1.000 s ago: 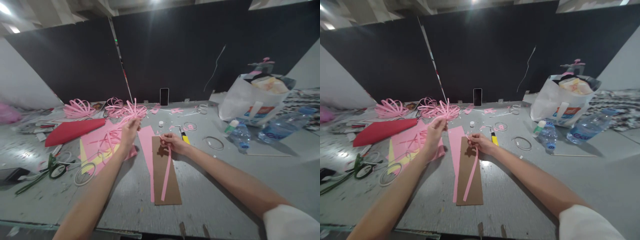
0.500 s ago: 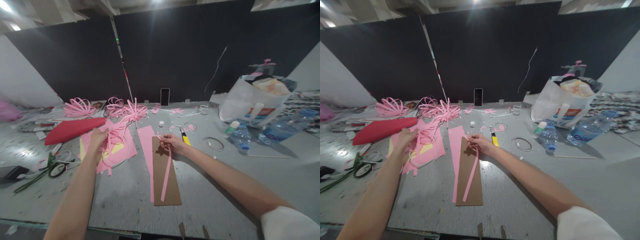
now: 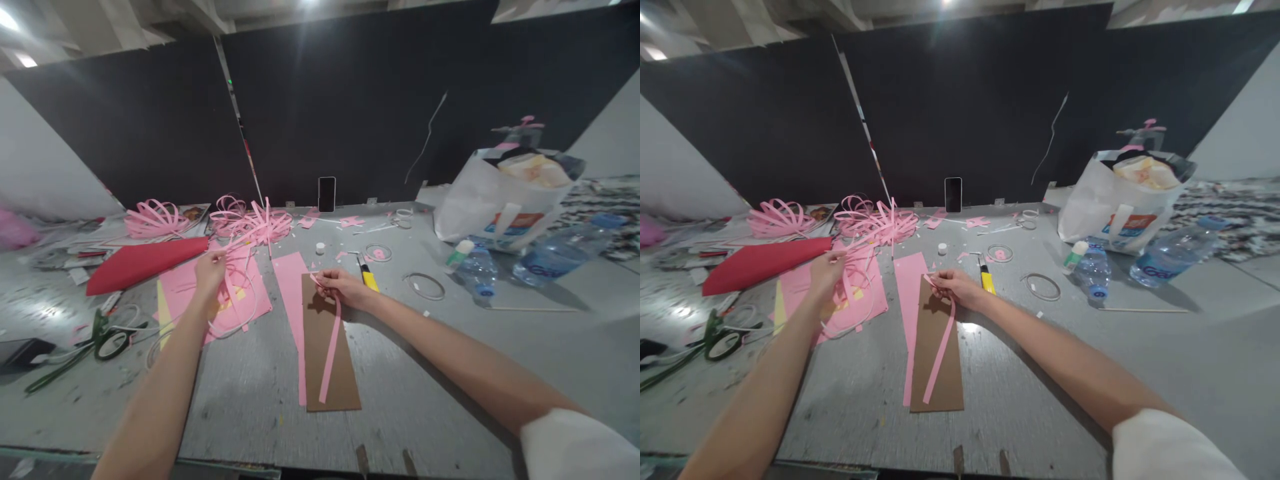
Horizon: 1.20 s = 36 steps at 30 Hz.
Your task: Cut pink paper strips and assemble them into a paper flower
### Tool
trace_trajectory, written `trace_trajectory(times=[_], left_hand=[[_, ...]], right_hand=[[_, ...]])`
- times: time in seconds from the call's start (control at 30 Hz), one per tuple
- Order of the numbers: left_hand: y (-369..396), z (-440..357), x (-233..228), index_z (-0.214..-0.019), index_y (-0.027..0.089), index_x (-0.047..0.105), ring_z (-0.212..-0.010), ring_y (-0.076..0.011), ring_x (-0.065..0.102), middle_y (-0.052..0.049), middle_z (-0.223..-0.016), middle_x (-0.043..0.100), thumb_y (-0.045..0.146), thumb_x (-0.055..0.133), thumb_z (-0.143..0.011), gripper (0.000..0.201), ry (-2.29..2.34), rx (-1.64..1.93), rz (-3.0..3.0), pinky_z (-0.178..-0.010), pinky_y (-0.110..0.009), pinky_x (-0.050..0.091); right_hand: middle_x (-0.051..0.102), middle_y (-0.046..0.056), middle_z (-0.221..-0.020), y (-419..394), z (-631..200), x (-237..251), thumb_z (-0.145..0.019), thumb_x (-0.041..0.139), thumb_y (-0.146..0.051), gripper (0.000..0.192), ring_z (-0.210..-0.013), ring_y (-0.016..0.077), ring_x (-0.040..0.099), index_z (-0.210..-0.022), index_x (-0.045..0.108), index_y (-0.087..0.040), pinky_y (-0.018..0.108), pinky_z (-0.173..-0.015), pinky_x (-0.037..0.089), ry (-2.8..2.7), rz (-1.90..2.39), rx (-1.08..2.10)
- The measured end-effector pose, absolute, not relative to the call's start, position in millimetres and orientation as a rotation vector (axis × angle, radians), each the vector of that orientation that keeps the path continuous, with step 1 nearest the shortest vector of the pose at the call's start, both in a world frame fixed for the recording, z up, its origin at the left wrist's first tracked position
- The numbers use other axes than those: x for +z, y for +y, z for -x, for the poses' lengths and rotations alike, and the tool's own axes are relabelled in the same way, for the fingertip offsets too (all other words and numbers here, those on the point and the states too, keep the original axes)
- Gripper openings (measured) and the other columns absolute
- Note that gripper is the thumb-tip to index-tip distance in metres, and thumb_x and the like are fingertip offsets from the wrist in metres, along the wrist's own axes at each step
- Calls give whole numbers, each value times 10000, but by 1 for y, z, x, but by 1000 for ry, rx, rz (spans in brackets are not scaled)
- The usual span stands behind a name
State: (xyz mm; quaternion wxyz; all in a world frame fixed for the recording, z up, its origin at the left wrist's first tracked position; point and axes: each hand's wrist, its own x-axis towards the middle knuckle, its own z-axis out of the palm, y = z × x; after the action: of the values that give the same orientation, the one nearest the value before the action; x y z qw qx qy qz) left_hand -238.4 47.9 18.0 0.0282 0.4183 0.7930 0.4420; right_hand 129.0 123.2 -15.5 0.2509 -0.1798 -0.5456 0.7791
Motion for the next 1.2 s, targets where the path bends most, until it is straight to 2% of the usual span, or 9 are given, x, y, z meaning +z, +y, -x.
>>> trace_trajectory(times=[0.2, 0.43, 0.53, 0.63, 0.73, 0.9, 1.0, 1.1, 1.2], left_hand=[[61, 221, 17, -1122, 144, 782, -1051, -285, 736, -133, -1160, 807, 287, 504, -941, 361, 2397, 1361, -1591, -969, -385, 549], [63, 170, 18, -1041, 185, 767, -1063, -294, 687, -119, -1037, 793, 240, 497, -989, 281, 2018, 1109, -2547, -1099, -497, 458], [57, 148, 19, -1051, 189, 762, -1053, -289, 670, -112, -1001, 773, 183, 531, -972, 244, 1764, 1036, -2807, -1106, -520, 470], [48, 127, 22, -928, 222, 742, -1062, -269, 663, -77, -948, 735, 150, 551, -956, 206, 1515, 981, -2931, -1196, -546, 432], [40, 108, 24, -858, 237, 712, -1083, -254, 654, -59, -898, 688, 145, 554, -964, 212, 1338, 934, -2972, -1245, -534, 415], [37, 92, 17, -936, 207, 701, -1061, -252, 642, -84, -959, 676, 137, 533, -993, 191, 1154, 935, -2967, -1168, -503, 489], [37, 91, 9, -1065, 193, 705, -1050, -263, 644, -108, -1027, 686, 145, 539, -995, 186, 1135, 974, -2852, -1016, -448, 566], [36, 92, 6, -1193, 191, 681, -1017, -258, 672, -123, -1087, 688, 157, 565, -986, 240, 1157, 970, -2723, -891, -383, 595], [36, 92, 5, -1276, 213, 653, -1069, -254, 703, -130, -1163, 687, 122, 552, -983, 323, 1160, 961, -2650, -924, -372, 603]], right_hand=[[588, -13, -699, 122, -128, -16, -812, 937, -482, 398, -640, 118, 530, -772, 675, -185, 274, -625, 428, -1485, 487, 2119], [658, 9, -768, 119, -125, -17, -791, 939, -535, 386, -682, 138, 592, -804, 736, -206, 286, -648, 494, -1469, 516, 1970], [759, 61, -941, 118, -126, -11, -841, 883, -580, 362, -820, 182, 694, -889, 777, -237, 328, -758, 568, -1448, 548, 1816], [786, 83, -1172, 115, -126, -1, -884, 834, -594, 349, -1018, 222, 738, -879, 745, -256, 367, -896, 585, -1360, 510, 1681], [781, 83, -1224, 113, -125, 6, -883, 829, -600, 369, -1117, 244, 730, -883, 702, -254, 381, -955, 572, -1313, 470, 1621], [738, 33, -1104, 112, -123, 2, -893, 812, -611, 377, -1066, 213, 680, -877, 673, -261, 395, -1014, 556, -1354, 452, 1648], [649, -1, -931, 110, -122, -1, -896, 806, -622, 382, -951, 186, 614, -865, 676, -264, 349, -956, 554, -1432, 502, 1591], [609, -5, -895, 107, -123, 1, -896, 795, -647, 410, -905, 183, 592, -871, 674, -256, 332, -904, 544, -1487, 514, 1563], [625, 4, -893, 104, -123, 4, -889, 782, -679, 442, -898, 194, 608, -876, 664, -253, 344, -894, 542, -1515, 513, 1554]])
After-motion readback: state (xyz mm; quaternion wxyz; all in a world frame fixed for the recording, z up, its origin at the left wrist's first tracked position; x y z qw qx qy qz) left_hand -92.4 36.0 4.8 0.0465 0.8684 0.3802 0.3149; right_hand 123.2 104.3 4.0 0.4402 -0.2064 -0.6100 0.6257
